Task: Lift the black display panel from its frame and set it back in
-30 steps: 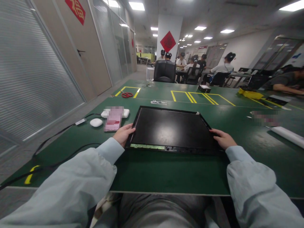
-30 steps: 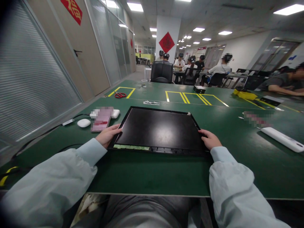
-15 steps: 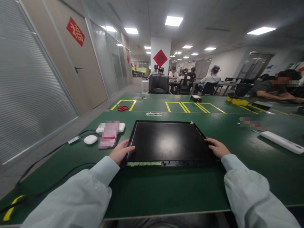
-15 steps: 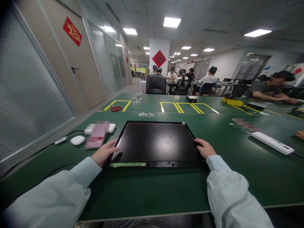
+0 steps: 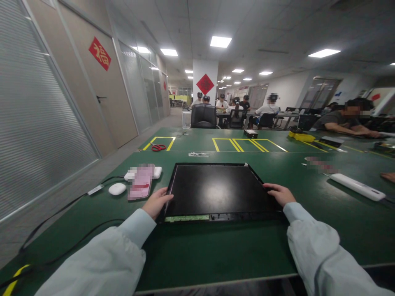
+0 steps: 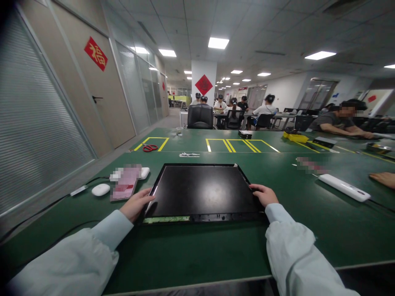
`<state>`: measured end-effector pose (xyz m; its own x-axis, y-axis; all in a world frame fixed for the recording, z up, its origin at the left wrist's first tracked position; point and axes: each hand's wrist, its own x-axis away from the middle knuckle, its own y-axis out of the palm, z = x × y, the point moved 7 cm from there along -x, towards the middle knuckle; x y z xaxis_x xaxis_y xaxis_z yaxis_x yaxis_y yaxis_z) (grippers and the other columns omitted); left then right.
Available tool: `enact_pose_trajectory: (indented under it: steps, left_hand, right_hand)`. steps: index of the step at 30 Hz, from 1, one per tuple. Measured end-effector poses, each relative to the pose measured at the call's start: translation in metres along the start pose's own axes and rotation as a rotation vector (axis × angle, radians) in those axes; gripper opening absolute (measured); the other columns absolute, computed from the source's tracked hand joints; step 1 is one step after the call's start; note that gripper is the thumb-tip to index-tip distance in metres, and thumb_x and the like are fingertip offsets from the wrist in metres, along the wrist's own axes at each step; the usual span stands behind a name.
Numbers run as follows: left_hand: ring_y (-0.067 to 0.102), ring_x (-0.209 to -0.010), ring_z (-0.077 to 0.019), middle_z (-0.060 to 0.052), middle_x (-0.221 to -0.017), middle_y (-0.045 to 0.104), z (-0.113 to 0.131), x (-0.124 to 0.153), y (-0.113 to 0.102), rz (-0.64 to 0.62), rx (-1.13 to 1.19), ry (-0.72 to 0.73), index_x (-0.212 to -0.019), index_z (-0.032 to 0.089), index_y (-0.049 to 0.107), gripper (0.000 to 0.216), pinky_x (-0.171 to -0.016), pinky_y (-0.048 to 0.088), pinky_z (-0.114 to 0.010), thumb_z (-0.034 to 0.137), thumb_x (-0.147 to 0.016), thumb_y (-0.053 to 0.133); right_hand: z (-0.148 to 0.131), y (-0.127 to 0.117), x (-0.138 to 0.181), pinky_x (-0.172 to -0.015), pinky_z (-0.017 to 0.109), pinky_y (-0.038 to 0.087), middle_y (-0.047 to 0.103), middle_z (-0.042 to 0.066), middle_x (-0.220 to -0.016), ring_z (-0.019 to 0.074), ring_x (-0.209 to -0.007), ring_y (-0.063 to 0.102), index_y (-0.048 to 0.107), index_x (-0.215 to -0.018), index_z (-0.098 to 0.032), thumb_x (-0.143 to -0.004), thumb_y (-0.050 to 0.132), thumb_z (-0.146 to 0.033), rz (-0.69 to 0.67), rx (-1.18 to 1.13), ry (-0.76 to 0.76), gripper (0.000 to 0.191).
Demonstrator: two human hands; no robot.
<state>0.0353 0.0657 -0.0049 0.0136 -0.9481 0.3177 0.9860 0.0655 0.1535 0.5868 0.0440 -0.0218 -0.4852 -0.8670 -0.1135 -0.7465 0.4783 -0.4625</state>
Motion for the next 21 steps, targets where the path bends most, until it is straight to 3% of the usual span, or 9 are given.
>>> enact_pose_trajectory:
  steps: [6, 12, 17, 21]
  left_hand:
    - [0.084, -0.088, -0.027, -0.007, -0.088, 0.085, 0.0012, 0.0001, 0.0012, -0.002, -0.012, 0.022, -0.1, 0.016, 0.072, 0.028, -0.081, 0.067, -0.033, -0.004, -0.08, 0.072]
    - [0.082, -0.104, -0.0285, -0.007, -0.09, 0.085, 0.0054, -0.0017, -0.0003, 0.024, -0.072, 0.065, -0.096, 0.017, 0.071, 0.028, -0.098, 0.064, -0.039, -0.006, -0.082, 0.07]
    - [0.076, -0.122, -0.0311, -0.008, -0.097, 0.086, 0.0084, -0.0065, 0.0014, 0.002, -0.145, 0.107, -0.097, 0.018, 0.07, 0.029, -0.11, 0.058, -0.043, -0.005, -0.08, 0.073]
    - [0.076, -0.122, -0.0307, -0.009, -0.1, 0.085, 0.0097, -0.008, 0.0012, 0.007, -0.171, 0.122, -0.098, 0.018, 0.069, 0.027, -0.111, 0.057, -0.044, -0.005, -0.082, 0.071]
  right_hand:
    - [-0.0016, -0.0016, 0.0011, -0.093, 0.04, 0.055, 0.083, 0.004, -0.09, 0.0277, -0.094, 0.075, 0.086, -0.075, -0.029, -0.056, 0.063, -0.028, 0.026, 0.028, -0.013, 0.03]
    - [-0.0031, -0.0019, 0.0023, -0.084, 0.038, 0.054, 0.082, 0.005, -0.086, 0.0267, -0.086, 0.073, 0.086, -0.075, -0.028, -0.055, 0.061, -0.03, 0.058, 0.037, -0.004, 0.032]
    - [-0.0051, -0.0028, 0.0002, -0.086, 0.039, 0.053, 0.082, 0.005, -0.086, 0.0272, -0.087, 0.072, 0.085, -0.073, -0.028, -0.055, 0.06, -0.031, 0.091, 0.039, -0.008, 0.031]
    - [-0.0055, -0.003, -0.0006, -0.087, 0.04, 0.053, 0.082, 0.005, -0.086, 0.0277, -0.088, 0.073, 0.085, -0.073, -0.028, -0.056, 0.06, -0.031, 0.107, 0.036, -0.011, 0.03]
